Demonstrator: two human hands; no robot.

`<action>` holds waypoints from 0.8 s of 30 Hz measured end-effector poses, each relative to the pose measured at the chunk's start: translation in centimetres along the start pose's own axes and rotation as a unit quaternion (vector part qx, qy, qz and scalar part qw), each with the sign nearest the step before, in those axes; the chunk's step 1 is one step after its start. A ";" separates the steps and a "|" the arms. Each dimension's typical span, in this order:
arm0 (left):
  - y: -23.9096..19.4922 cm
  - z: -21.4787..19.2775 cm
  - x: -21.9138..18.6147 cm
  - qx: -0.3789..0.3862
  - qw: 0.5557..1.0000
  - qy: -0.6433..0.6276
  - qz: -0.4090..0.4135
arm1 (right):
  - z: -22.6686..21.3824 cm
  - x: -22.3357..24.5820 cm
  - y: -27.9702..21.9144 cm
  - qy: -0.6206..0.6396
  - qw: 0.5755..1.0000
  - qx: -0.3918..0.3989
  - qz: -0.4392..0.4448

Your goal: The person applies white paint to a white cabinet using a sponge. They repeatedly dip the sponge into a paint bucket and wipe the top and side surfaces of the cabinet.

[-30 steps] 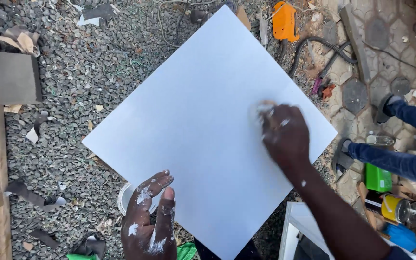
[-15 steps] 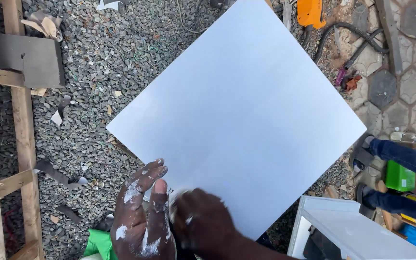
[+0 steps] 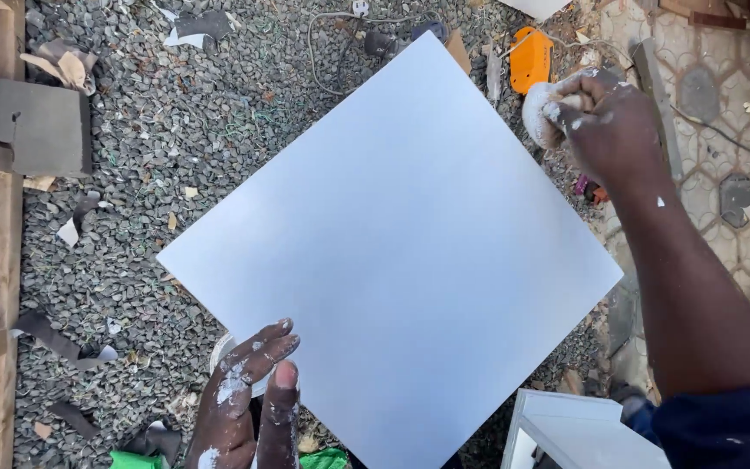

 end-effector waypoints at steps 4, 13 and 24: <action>-2.0 -1.9 -2.0 -0.192 0.981 -0.020 0.004 | 4.6 4.2 -6.9 -0.037 0.997 0.020 -0.072; -6.7 -17.3 10.2 -0.183 0.982 -0.046 -0.003 | 20.7 21.3 -39.6 0.078 0.933 0.104 -0.335; -13.1 -12.3 37.5 -0.213 0.956 -0.028 -0.198 | 57.5 13.6 -41.3 0.038 0.954 0.272 -0.119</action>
Point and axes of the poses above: each hand's wrist, its own y-axis towards the middle knuckle, its own z-axis out of the palm, x = y × z, the point moved 3 cm from there along y, towards the middle knuckle, and after that the axes turned 10 degrees about -y, right-handed, at the moved point
